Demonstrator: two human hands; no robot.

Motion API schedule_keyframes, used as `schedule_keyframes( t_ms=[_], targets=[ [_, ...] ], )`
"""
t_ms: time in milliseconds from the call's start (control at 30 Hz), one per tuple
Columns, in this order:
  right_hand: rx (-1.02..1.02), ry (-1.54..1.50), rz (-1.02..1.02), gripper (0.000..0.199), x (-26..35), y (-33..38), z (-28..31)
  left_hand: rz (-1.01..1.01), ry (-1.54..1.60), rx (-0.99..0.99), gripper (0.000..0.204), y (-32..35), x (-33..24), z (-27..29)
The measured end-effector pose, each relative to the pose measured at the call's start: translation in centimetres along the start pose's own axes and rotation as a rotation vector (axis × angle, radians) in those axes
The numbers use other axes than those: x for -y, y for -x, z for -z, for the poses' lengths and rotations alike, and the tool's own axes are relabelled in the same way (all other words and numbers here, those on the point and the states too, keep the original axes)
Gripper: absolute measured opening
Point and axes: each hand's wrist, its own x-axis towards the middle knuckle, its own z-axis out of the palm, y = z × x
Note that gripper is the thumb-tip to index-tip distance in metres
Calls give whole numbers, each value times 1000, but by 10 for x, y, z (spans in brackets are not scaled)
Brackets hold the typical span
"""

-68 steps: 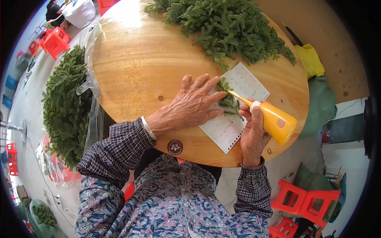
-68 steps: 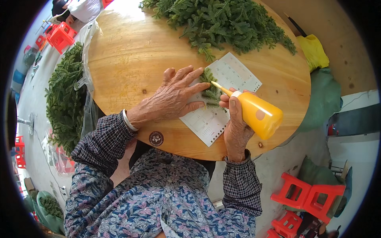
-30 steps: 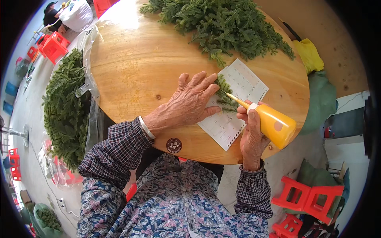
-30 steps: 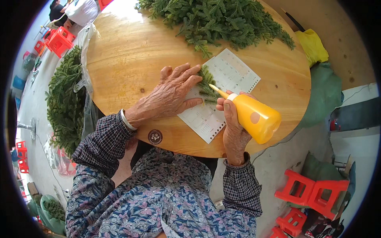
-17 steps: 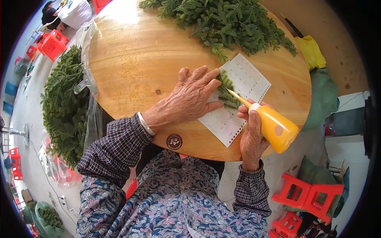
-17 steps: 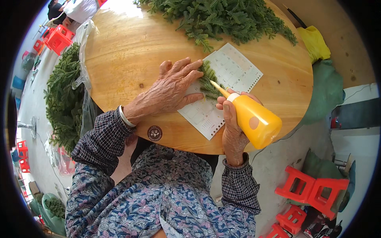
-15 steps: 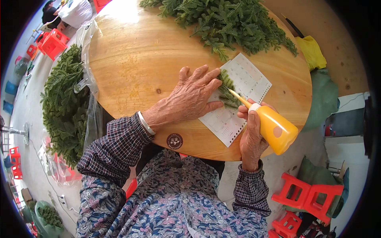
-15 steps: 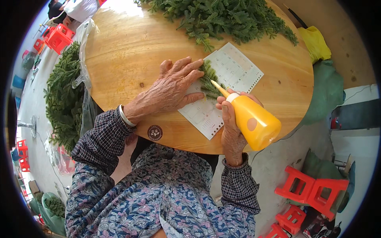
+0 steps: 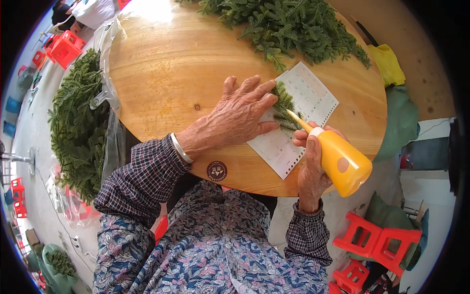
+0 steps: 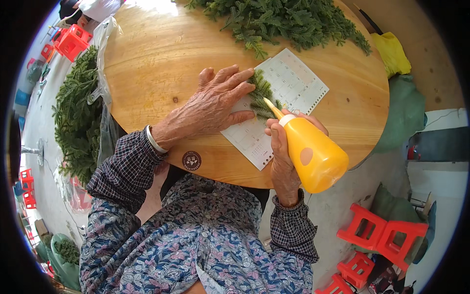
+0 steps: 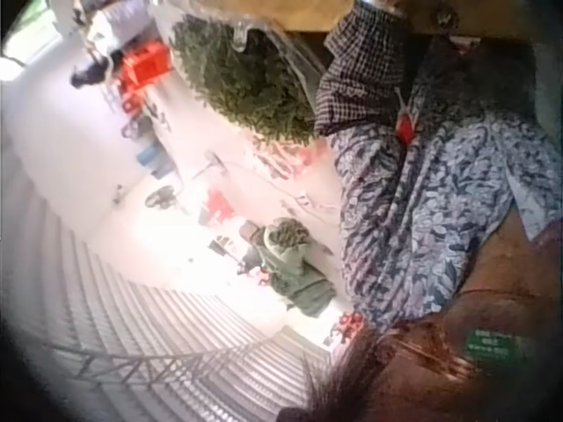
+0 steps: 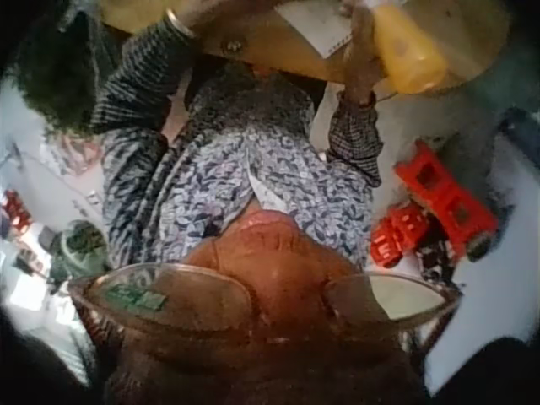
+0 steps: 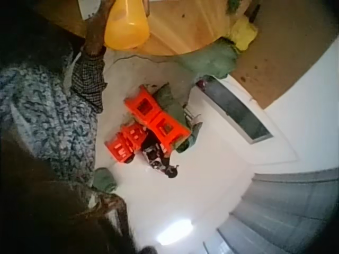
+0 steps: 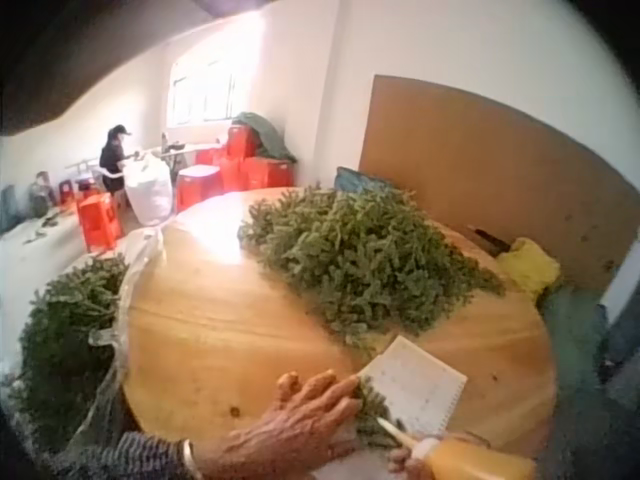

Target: Applying glue to evergreen leaves and securing them onto a paper card.

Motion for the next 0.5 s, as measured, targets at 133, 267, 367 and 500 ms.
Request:
schedule_keyframes(
  t_ms=[133, 267, 367, 500],
  targets=[
    [-15, -23, 4, 30, 1, 3, 2, 5, 2, 11, 47, 0, 0, 1],
    [-33, -81, -23, 28, 0, 6, 5, 11, -11, 42, 46, 1, 1, 3],
    [-33, -85, -31, 28, -2, 9, 7, 9, 1, 37, 46, 2, 2, 2],
    [-11, -117, -76, 35, 1, 11, 13, 8, 17, 42, 46, 3, 2, 2]
  ],
)
